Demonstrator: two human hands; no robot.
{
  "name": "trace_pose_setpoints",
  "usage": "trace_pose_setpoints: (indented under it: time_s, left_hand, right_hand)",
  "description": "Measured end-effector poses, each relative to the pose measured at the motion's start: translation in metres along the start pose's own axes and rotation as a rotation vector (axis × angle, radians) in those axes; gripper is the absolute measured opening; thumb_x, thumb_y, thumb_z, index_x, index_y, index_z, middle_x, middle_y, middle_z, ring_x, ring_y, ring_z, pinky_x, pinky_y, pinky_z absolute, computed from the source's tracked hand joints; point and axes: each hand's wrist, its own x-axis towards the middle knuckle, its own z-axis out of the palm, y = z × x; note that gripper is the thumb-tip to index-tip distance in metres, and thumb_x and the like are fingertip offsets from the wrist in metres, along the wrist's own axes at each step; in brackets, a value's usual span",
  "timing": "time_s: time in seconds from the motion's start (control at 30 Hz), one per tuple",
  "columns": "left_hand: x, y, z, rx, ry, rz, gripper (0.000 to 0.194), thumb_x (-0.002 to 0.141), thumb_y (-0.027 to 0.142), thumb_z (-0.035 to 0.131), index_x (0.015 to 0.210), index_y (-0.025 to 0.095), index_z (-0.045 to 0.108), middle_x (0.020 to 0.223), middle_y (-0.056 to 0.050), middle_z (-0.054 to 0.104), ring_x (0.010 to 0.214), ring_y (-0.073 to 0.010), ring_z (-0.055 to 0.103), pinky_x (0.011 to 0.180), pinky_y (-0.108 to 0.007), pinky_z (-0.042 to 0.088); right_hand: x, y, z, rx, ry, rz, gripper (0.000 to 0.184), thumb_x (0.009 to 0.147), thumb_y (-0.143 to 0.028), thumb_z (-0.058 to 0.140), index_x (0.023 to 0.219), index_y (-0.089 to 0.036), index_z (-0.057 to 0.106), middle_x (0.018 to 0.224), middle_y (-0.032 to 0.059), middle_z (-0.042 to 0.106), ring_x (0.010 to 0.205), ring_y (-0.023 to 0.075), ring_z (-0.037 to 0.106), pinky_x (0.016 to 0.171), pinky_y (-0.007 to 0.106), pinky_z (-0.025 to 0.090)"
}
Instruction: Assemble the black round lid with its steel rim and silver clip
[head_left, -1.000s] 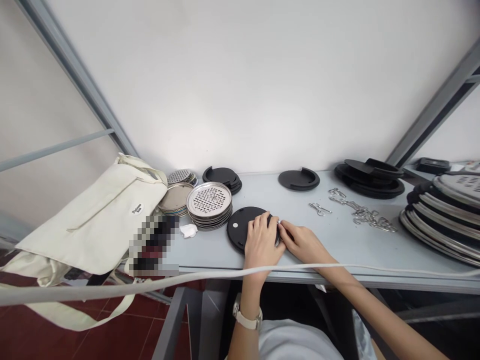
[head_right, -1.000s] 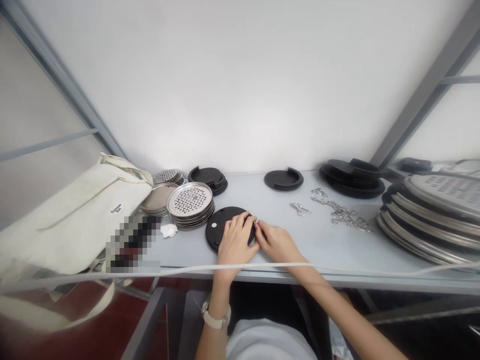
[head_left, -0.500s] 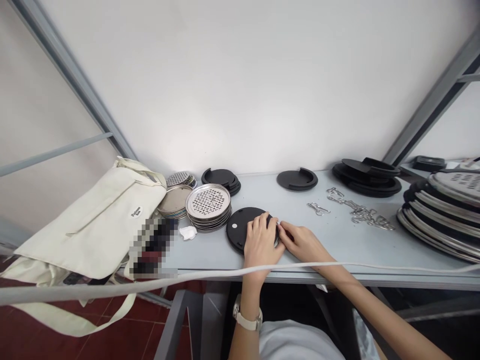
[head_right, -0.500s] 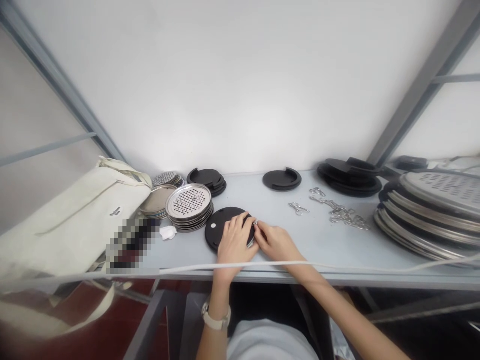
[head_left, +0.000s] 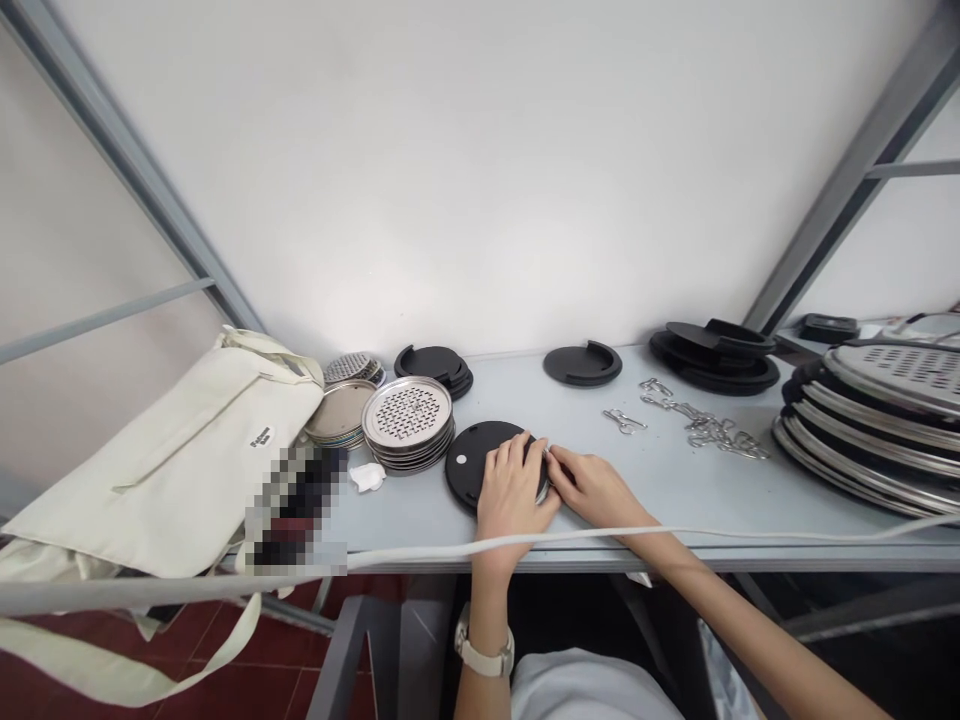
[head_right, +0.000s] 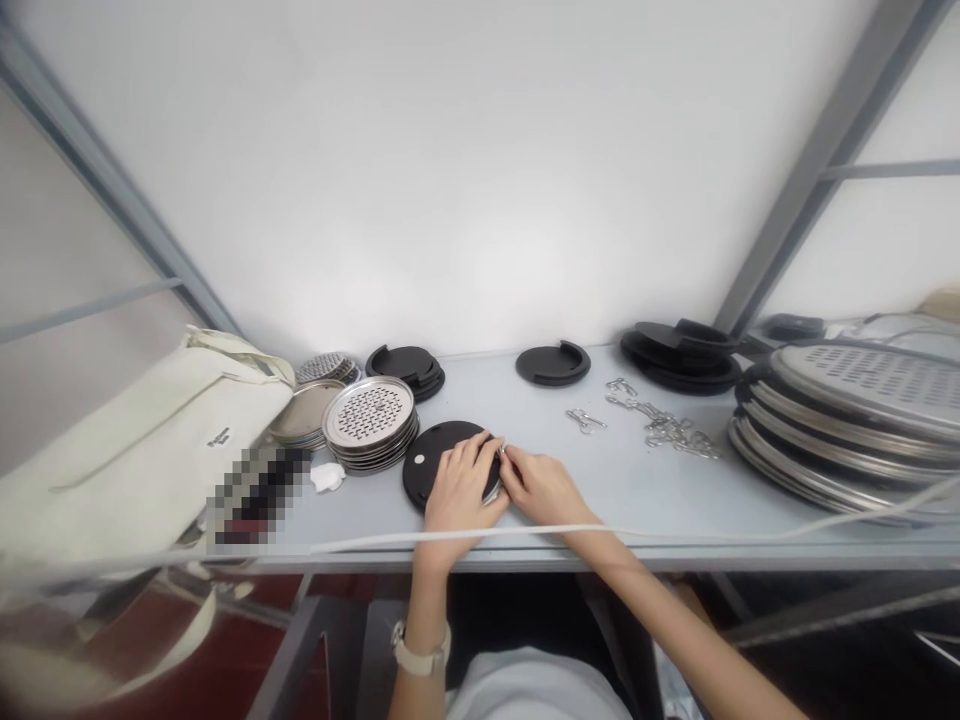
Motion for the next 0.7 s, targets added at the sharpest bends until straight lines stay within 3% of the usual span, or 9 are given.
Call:
trace_pose_setpoints:
  time_s: [0.43,0.7]
  left_hand:
    - [0.001,-0.004,0.001,-0.07,-0.009,0.006,0.04,0.085,0.025,0.054,0.125,0.019,0.049,0.133,-0.008,0.049,0.122,-0.0232,0.042,0.103,-0.041,0.032]
    - [0.001,-0.013,0.0,-0.27,-0.004,0.002,0.049,0.078,0.019,0.061,0.125,0.021,0.051,0.133,-0.006,0.05,0.122,-0.0218,0.043,0.106,-0.039,0.032]
  right_hand:
    - [-0.003,0.0,0.002,0.028,0.025,-0.032,0.028,0.095,-0.028,0.029,0.083,-0.019,0.053,0.067,0.0025,0.062,0.055,0.0135,0.054,0.055,0.024,0.03]
    - [-0.002,-0.002,0.001,0.029,0.027,-0.004,0.028,0.094,-0.027,0.03,0.075,-0.02,0.049,0.06,0.0004,0.056,0.049,0.0121,0.047,0.052,0.024,0.026]
